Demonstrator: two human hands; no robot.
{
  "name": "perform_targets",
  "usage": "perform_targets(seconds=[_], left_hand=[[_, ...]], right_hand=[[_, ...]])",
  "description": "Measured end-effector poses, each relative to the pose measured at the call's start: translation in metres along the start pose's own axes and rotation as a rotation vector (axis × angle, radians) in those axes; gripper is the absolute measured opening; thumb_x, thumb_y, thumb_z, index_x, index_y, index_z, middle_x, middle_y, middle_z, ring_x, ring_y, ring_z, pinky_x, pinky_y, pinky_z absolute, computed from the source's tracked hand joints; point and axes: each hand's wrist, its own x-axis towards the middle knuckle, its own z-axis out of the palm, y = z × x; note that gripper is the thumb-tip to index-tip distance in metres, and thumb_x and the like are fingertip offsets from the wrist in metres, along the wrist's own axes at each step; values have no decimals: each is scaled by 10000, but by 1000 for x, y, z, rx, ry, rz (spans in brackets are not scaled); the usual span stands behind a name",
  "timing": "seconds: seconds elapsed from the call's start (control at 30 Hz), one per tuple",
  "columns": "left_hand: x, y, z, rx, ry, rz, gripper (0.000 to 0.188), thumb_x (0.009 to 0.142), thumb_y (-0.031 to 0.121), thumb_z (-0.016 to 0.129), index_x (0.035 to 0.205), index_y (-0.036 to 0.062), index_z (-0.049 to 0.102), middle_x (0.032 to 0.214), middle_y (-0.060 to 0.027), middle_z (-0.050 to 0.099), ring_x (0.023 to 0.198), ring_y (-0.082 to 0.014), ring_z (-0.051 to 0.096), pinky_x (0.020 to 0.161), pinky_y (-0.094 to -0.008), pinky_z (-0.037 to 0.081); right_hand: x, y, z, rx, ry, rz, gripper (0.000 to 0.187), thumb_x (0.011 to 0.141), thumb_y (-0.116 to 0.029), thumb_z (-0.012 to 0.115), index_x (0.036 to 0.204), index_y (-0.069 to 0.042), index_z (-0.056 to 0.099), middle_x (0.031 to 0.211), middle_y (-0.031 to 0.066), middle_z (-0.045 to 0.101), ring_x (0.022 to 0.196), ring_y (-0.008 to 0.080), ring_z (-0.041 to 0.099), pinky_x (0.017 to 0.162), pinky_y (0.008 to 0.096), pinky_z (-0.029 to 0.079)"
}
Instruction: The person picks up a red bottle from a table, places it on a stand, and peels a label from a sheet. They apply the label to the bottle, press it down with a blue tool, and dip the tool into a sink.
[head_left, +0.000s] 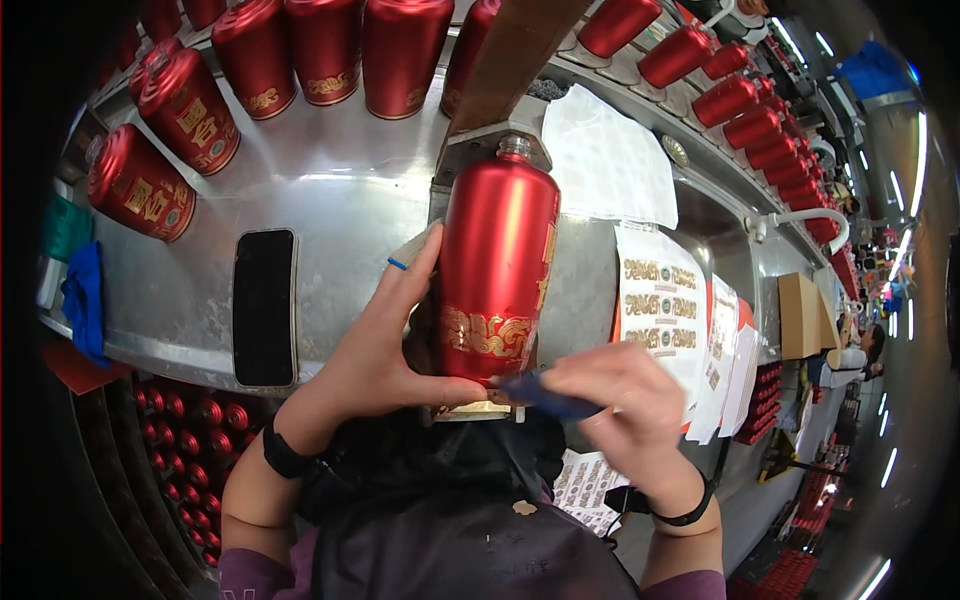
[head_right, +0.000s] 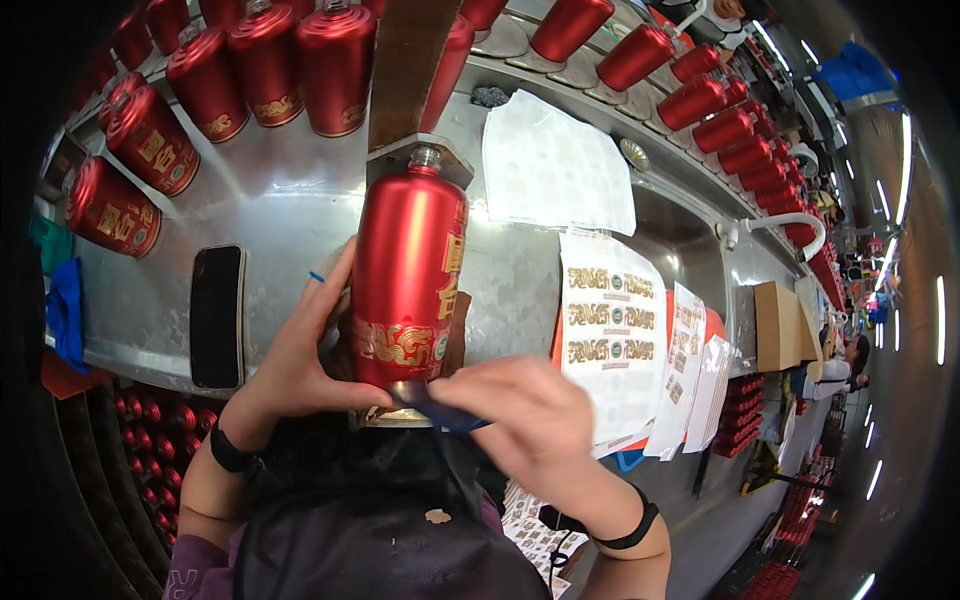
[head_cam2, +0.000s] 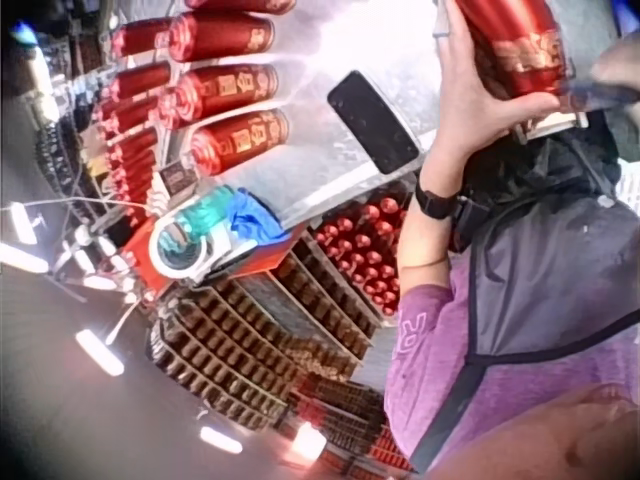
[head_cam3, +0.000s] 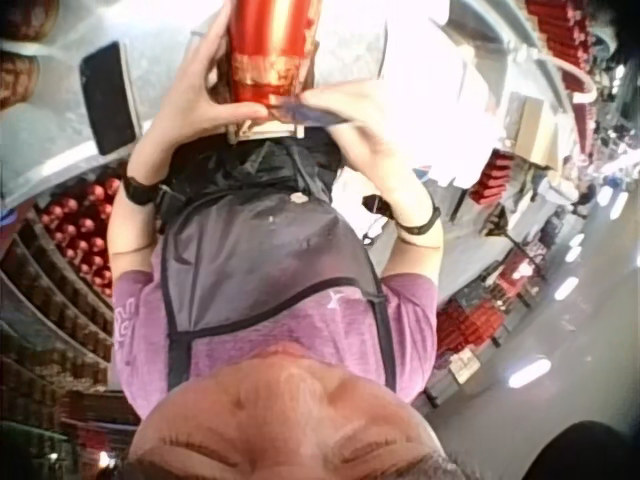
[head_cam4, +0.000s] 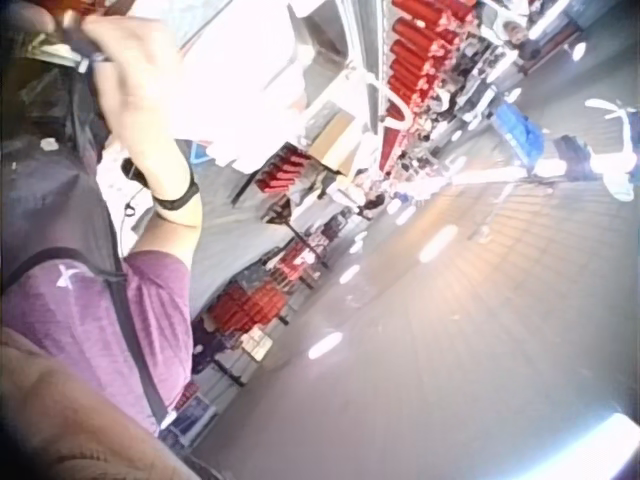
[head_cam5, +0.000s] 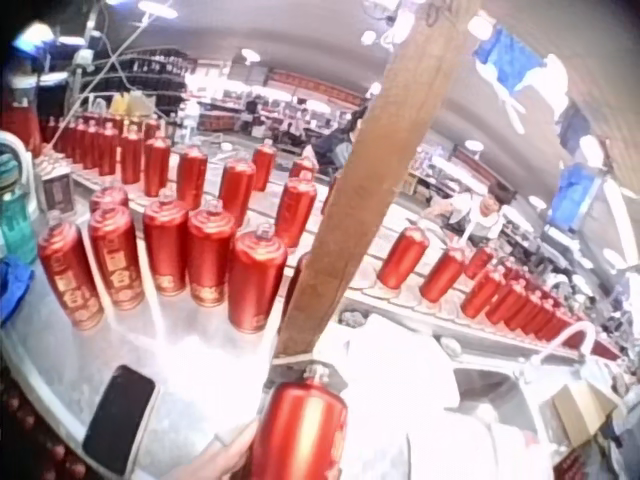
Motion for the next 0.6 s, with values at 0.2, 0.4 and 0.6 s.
perform_targets(seconds=[0.2,0.4,0.6], left_hand=[[5,-7,-6,49,-65,83,1336,620,397,952,1589,-20,133,1557,-241,341,1415,-347,370,1167,-426,301],[-1,34,14,447,122,97,1367,609,442,947,1586,-13,107,1548,-272,332,1385,-419,402,1156,-448,325],[-5,23,17,476,101,38,1295,650,352,926,1580,-13,103,1349,-267,506,1171,-423,562,944,-459,490]], right_hand=[[-15,15,-9,64,284,232,251,761,12,813,998,-21,740,857,80,702,763,170,629,692,290,492],[-25,25,-1,231,307,412,238,767,14,797,995,-1,731,874,83,699,774,168,629,692,281,485],[-18,27,6,224,287,343,221,783,9,783,997,-32,744,889,82,703,818,214,626,758,324,479]])
